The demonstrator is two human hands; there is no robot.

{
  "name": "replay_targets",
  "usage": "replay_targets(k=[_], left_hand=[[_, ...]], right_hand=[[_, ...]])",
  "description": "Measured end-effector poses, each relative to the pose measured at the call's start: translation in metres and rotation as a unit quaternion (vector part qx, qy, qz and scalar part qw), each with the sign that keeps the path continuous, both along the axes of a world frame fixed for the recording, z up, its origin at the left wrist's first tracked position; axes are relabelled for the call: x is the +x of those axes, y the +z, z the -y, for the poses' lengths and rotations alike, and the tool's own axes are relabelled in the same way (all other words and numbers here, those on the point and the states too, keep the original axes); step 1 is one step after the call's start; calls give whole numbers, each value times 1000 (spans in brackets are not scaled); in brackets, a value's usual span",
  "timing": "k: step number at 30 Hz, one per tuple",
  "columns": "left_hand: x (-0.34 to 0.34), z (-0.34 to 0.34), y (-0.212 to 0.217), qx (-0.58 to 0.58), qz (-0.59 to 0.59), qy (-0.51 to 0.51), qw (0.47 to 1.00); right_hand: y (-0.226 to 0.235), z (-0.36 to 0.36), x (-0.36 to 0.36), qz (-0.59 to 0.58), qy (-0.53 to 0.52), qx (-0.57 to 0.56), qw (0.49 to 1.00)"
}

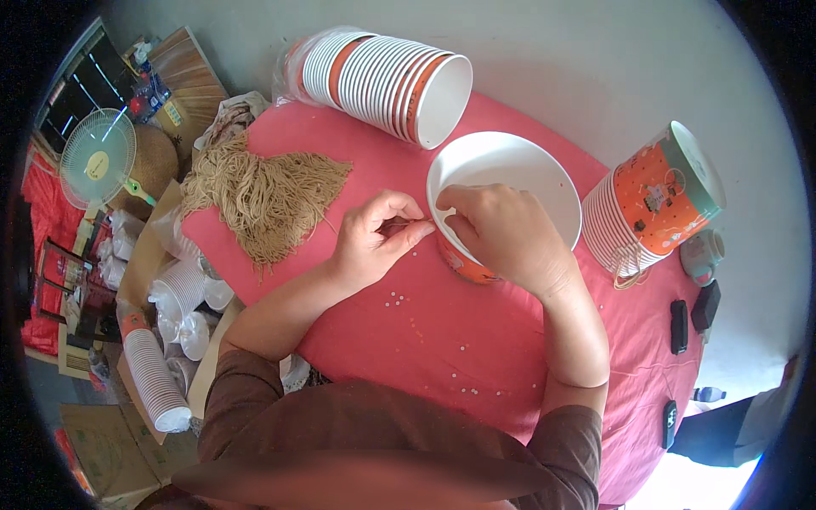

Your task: Attaching string handles to paper popcorn buckets.

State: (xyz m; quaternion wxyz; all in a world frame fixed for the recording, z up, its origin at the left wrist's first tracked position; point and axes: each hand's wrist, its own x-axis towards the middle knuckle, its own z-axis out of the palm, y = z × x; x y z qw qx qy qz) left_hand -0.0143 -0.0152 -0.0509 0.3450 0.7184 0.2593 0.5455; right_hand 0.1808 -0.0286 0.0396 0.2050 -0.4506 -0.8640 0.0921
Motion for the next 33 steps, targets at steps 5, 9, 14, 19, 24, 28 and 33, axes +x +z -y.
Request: replay_targets(k=[5, 9, 14, 19, 24, 28, 33], left_hand=[[0, -2, -2, 8, 3, 1, 1000], [-1, -3, -1, 20, -5, 6, 1000], [-1, -2, 5, 46, -16, 11, 999], [-4, -4, 8, 57, -6, -19, 998], [-7, -5, 6, 58, -25, -27, 998], [-8, -6, 4, 39, -38, -45, 998], [-14, -7, 8, -15, -73, -40, 996]], right_hand=[[2, 2, -3, 3, -3, 3, 1000], [3, 4, -5, -5, -3, -11, 1000], [0, 4, -6, -1, 6, 7, 1000], [-3, 4, -7, -32, 23, -14, 999], [-1, 6, -10, -21, 11, -12, 1000], [0, 7, -6, -30, -21, 30, 999], [7, -1, 23, -130, -77, 67, 986]])
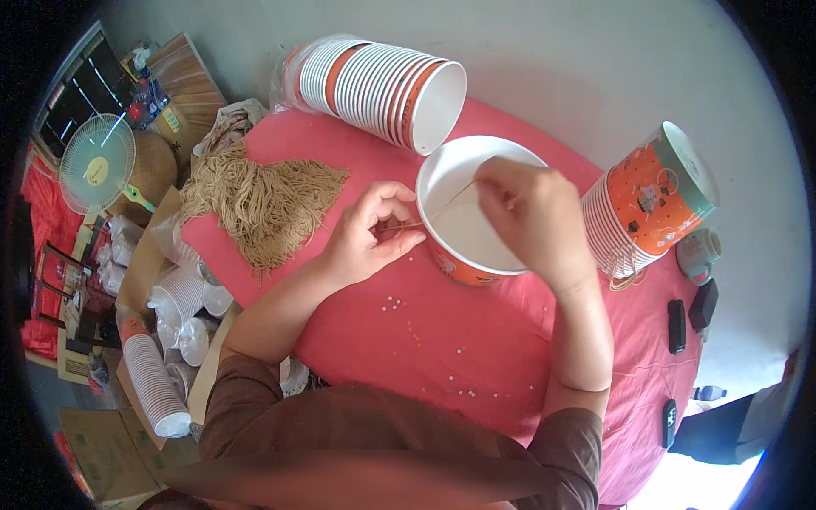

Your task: Attaching string handles to paper popcorn buckets.

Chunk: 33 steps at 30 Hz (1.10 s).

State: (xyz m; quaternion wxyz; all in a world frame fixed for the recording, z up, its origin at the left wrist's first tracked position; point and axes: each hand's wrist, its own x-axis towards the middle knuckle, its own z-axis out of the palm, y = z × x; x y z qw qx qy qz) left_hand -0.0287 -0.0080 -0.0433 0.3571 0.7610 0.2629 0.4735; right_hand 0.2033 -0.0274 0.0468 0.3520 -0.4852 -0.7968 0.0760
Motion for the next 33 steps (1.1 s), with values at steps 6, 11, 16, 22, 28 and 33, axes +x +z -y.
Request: replay_targets(k=[6, 11, 16, 22, 28, 33], left_hand=[[-6, -4, 0, 7, -1, -5, 1000], [-7, -7, -1, 37, 34, 1, 999], [-11, -7, 1, -29, 31, -32, 999], [-18, -9, 9, -185, 92, -114, 972], [-20, -9, 7, -298, 215, -290, 884], [-22, -12, 0, -286, 227, -295, 883]], right_hand=[[27, -1, 42, -334, 123, 31, 934], [39, 5, 91, -481, 283, 97, 824], [55, 32, 123, -617, 347, 104, 698], [64, 54, 132, -573, 291, 238, 728], [44, 47, 95, -249, 187, 151, 938], [38, 31, 33, -88, 133, -19, 987]])
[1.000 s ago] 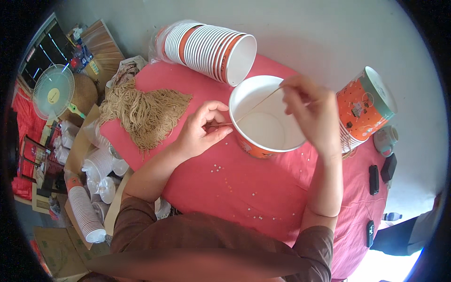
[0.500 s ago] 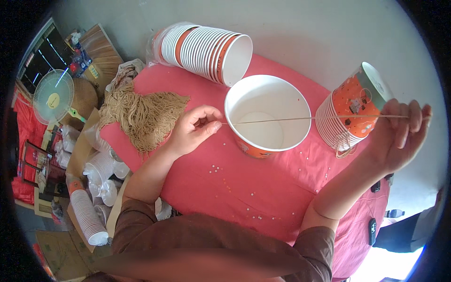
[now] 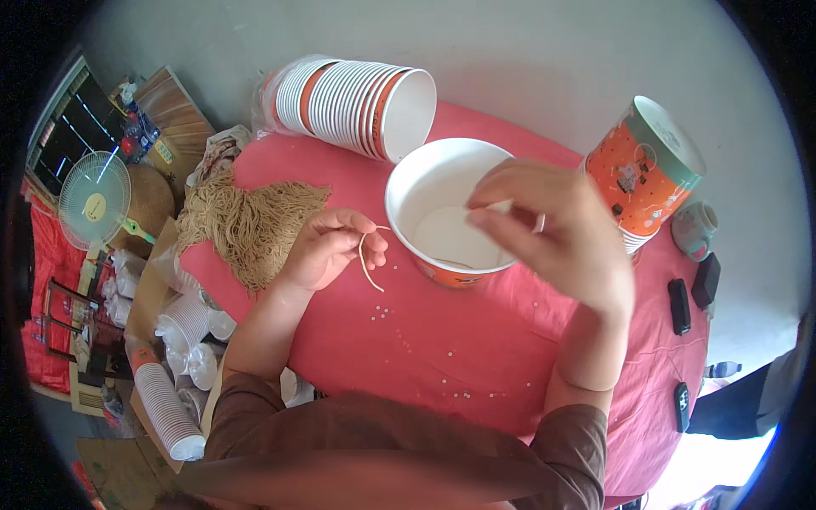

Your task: Attaching string handles to paper popcorn buckets.

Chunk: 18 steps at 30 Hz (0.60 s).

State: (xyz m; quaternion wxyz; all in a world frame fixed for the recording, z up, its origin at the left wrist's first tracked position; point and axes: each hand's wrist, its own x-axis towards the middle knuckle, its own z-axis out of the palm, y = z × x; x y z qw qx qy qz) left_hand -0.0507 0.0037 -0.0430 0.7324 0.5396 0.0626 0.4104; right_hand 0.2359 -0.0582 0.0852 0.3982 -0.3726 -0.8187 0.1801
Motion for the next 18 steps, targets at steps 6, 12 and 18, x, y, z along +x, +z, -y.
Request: replay_targets(k=[6, 12, 18], left_hand=[[8, 3, -1, 60, -36, 92, 993], [18, 16, -5, 188, -87, 197, 958], [18, 22, 2, 204, -92, 166, 960]], right_hand=[[-42, -25, -23, 211, -8, -1, 978], [-40, -28, -38, 222, 45, -142, 964], [-54, -16, -42, 193, 107, -132, 966]])
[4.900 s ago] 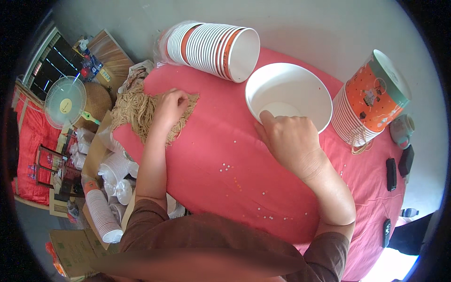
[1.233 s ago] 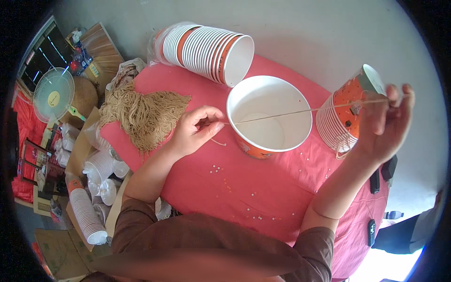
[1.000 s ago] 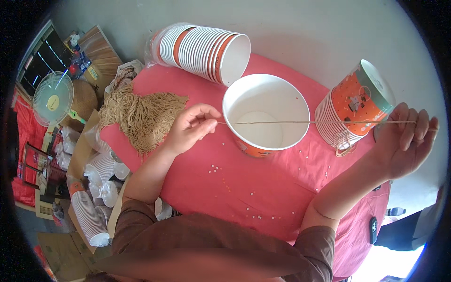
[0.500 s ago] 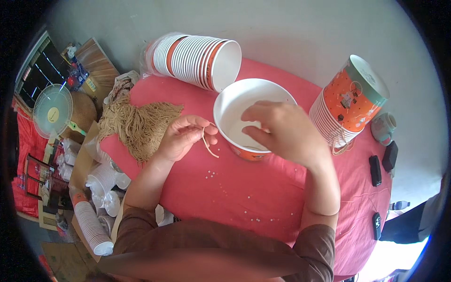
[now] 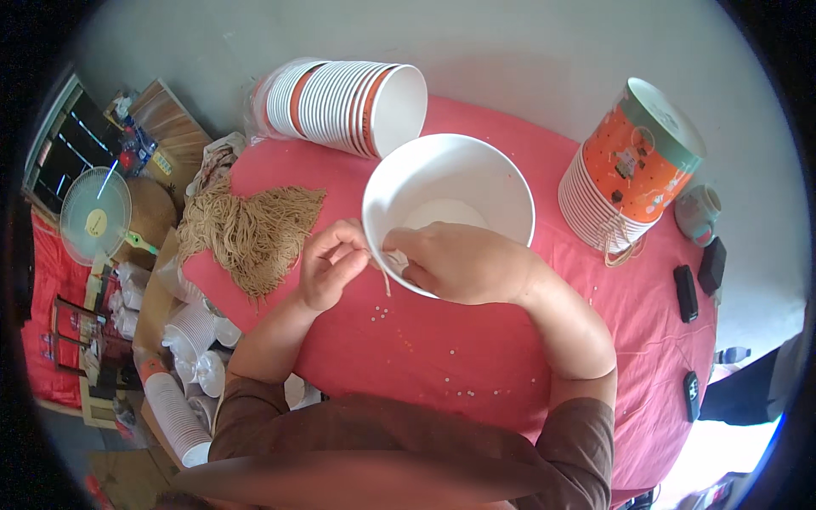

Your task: Attaching string handles to paper popcorn buckets.

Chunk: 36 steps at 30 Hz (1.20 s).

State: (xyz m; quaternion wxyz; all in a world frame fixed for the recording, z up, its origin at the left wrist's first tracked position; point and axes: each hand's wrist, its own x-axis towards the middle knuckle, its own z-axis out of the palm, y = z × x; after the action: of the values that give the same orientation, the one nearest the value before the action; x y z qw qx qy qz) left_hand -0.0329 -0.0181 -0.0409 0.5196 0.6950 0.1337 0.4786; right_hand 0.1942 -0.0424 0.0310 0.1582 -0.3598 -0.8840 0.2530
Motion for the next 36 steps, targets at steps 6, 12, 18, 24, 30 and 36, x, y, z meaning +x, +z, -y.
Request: replay_targets(k=[6, 12, 18, 24, 30, 36], left_hand=[[-11, -8, -10, -58, 38, -59, 996], [-8, -10, -8, -61, 48, -43, 996], [-9, -6, -5, -44, 38, -48, 997], [-7, -7, -2, -37, 38, -45, 998], [-10, -15, -6, -140, 92, 9, 986], [2, -9, 15, -231, 130, 28, 964]], right_hand=[[1, 4, -6, 14, 1, 54, 998], [-4, 2, -8, -54, -20, 8, 998], [-2, 4, -11, -8, -19, 38, 999], [-6, 3, -11, -48, -33, 93, 994], [8, -4, -12, -170, -116, 22, 978], [6, -11, -5, -250, -75, -165, 951]])
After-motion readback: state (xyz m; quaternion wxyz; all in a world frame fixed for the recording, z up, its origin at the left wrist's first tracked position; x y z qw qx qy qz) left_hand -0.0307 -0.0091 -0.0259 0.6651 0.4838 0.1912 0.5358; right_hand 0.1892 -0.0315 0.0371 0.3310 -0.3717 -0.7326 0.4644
